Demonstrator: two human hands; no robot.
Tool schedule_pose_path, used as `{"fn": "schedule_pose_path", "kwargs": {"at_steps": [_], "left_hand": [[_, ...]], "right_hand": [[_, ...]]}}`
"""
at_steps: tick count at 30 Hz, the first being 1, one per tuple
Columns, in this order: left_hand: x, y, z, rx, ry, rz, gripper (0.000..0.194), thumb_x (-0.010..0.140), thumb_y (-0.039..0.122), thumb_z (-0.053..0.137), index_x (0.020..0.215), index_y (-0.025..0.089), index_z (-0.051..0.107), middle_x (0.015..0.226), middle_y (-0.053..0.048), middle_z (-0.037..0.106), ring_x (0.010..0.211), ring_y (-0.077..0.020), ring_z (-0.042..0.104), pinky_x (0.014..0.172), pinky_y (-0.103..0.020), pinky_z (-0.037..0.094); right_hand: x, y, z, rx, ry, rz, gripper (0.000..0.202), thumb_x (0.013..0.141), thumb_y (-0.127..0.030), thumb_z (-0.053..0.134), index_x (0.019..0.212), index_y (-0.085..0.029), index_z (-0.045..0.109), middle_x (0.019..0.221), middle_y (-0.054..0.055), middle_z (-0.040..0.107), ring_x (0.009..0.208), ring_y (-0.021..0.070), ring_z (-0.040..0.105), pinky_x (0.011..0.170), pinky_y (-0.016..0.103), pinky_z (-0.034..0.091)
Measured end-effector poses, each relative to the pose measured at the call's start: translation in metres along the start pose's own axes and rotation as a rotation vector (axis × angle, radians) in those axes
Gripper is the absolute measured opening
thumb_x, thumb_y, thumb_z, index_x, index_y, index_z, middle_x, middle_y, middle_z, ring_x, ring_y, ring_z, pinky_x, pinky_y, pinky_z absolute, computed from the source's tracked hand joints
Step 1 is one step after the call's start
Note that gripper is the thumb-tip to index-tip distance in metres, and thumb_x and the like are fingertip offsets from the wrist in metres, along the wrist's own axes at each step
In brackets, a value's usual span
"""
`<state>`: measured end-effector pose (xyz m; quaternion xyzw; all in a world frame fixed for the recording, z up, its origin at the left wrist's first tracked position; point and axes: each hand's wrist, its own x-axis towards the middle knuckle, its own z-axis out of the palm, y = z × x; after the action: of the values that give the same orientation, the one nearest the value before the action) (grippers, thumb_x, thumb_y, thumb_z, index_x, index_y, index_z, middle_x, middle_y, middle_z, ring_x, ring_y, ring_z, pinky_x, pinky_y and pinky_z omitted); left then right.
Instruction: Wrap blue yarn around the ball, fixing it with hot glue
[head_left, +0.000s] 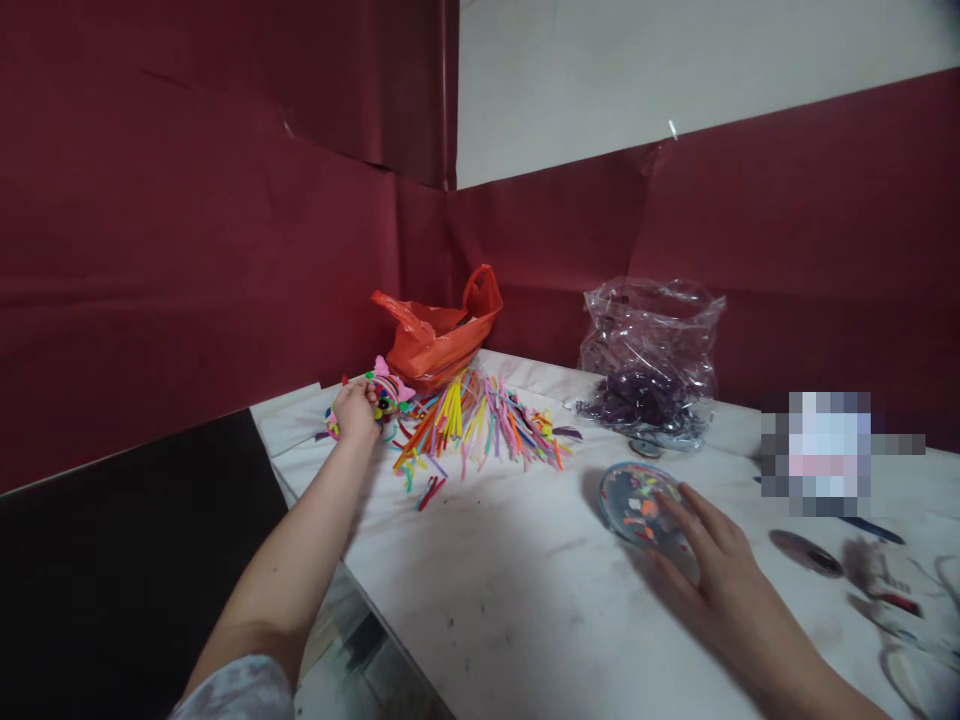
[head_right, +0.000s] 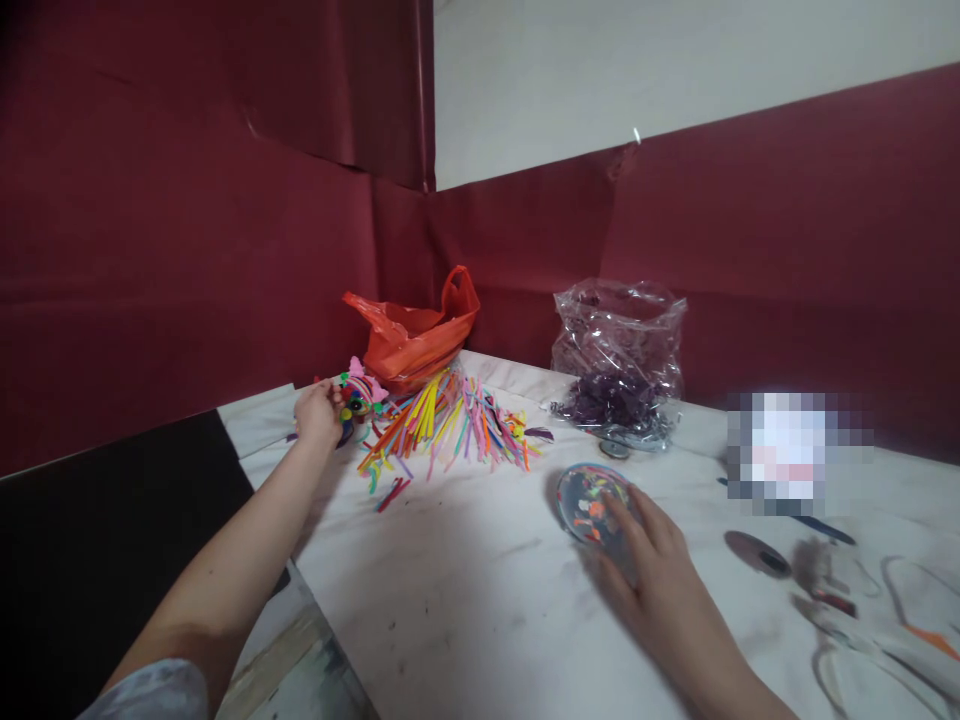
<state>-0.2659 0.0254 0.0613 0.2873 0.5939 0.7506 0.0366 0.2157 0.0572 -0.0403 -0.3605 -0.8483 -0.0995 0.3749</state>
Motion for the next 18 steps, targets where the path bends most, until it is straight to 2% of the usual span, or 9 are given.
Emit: {"fn": "schedule_pose_path", "kwargs": {"at_steps": [2, 5, 8, 10, 12, 14, 18], "left_hand": [[-0.002, -0.004, -0.003, 0.071, -0.059, -0.005, 0.018, 0.082, 0.03, 0.039, 0.073, 0.018, 0.05, 0.056, 0.004, 0.049, 0.046, -0.007, 0.045, 0.047, -0.018, 0.036], [-0.012, -0.015, 0.0, 0.235, -0.253, -0.026, 0.019, 0.08, 0.031, 0.047, 0.072, 0.016, 0.055, 0.057, 0.001, 0.054, 0.049, -0.0101, 0.052, 0.05, -0.021, 0.041], [-0.026, -0.03, 0.015, 0.449, -0.451, -0.026, 0.021, 0.072, 0.036, 0.066, 0.073, 0.016, 0.062, 0.061, -0.001, 0.06, 0.06, -0.0163, 0.059, 0.056, -0.026, 0.046], [-0.036, -0.041, 0.028, 0.586, -0.54, -0.004, 0.03, 0.061, 0.034, 0.078, 0.08, 0.015, 0.065, 0.075, -0.004, 0.066, 0.075, -0.0208, 0.063, 0.066, -0.029, 0.049], [-0.045, -0.051, 0.042, 0.696, -0.606, 0.025, 0.031, 0.07, 0.032, 0.074, 0.094, 0.014, 0.064, 0.093, -0.008, 0.066, 0.089, -0.0222, 0.062, 0.078, -0.034, 0.05], [-0.052, -0.059, 0.055, 0.779, -0.669, 0.056, 0.031, 0.086, 0.033, 0.057, 0.112, 0.015, 0.057, 0.112, -0.008, 0.06, 0.097, -0.0199, 0.06, 0.083, -0.04, 0.051], [-0.056, -0.068, 0.077, 0.869, -0.711, 0.107, 0.035, 0.088, 0.033, 0.055, 0.118, 0.017, 0.054, 0.119, -0.009, 0.057, 0.102, -0.0212, 0.059, 0.084, -0.042, 0.051]], "right_hand": [[0.0, 0.0, 0.0, -0.016, 0.005, -0.016, 0.05, 0.09, -0.039, 0.044, 0.136, -0.022, 0.036, 0.139, 0.017, 0.037, 0.123, 0.0368, 0.044, 0.094, 0.053, 0.045], [0.001, 0.0, -0.001, -0.037, 0.017, -0.039, 0.049, 0.09, -0.038, 0.043, 0.135, -0.021, 0.036, 0.137, 0.018, 0.039, 0.121, 0.0361, 0.046, 0.093, 0.052, 0.047], [0.0, 0.0, -0.001, -0.05, 0.01, -0.046, 0.049, 0.09, -0.037, 0.043, 0.135, -0.02, 0.036, 0.137, 0.019, 0.039, 0.121, 0.0361, 0.046, 0.092, 0.051, 0.048], [-0.001, 0.0, -0.002, -0.057, 0.007, -0.046, 0.049, 0.09, -0.037, 0.043, 0.136, -0.02, 0.035, 0.138, 0.018, 0.038, 0.121, 0.0364, 0.046, 0.092, 0.051, 0.048], [-0.002, 0.0, -0.003, -0.058, 0.001, -0.042, 0.05, 0.09, -0.038, 0.043, 0.136, -0.021, 0.035, 0.138, 0.018, 0.038, 0.121, 0.0361, 0.046, 0.093, 0.051, 0.048], [-0.002, 0.0, -0.003, -0.056, -0.005, -0.036, 0.05, 0.09, -0.038, 0.044, 0.136, -0.021, 0.034, 0.139, 0.017, 0.037, 0.122, 0.0356, 0.046, 0.093, 0.05, 0.048], [-0.003, 0.0, -0.002, -0.058, 0.003, -0.036, 0.05, 0.09, -0.038, 0.044, 0.136, -0.022, 0.034, 0.139, 0.017, 0.038, 0.121, 0.0352, 0.046, 0.093, 0.049, 0.048]]}}
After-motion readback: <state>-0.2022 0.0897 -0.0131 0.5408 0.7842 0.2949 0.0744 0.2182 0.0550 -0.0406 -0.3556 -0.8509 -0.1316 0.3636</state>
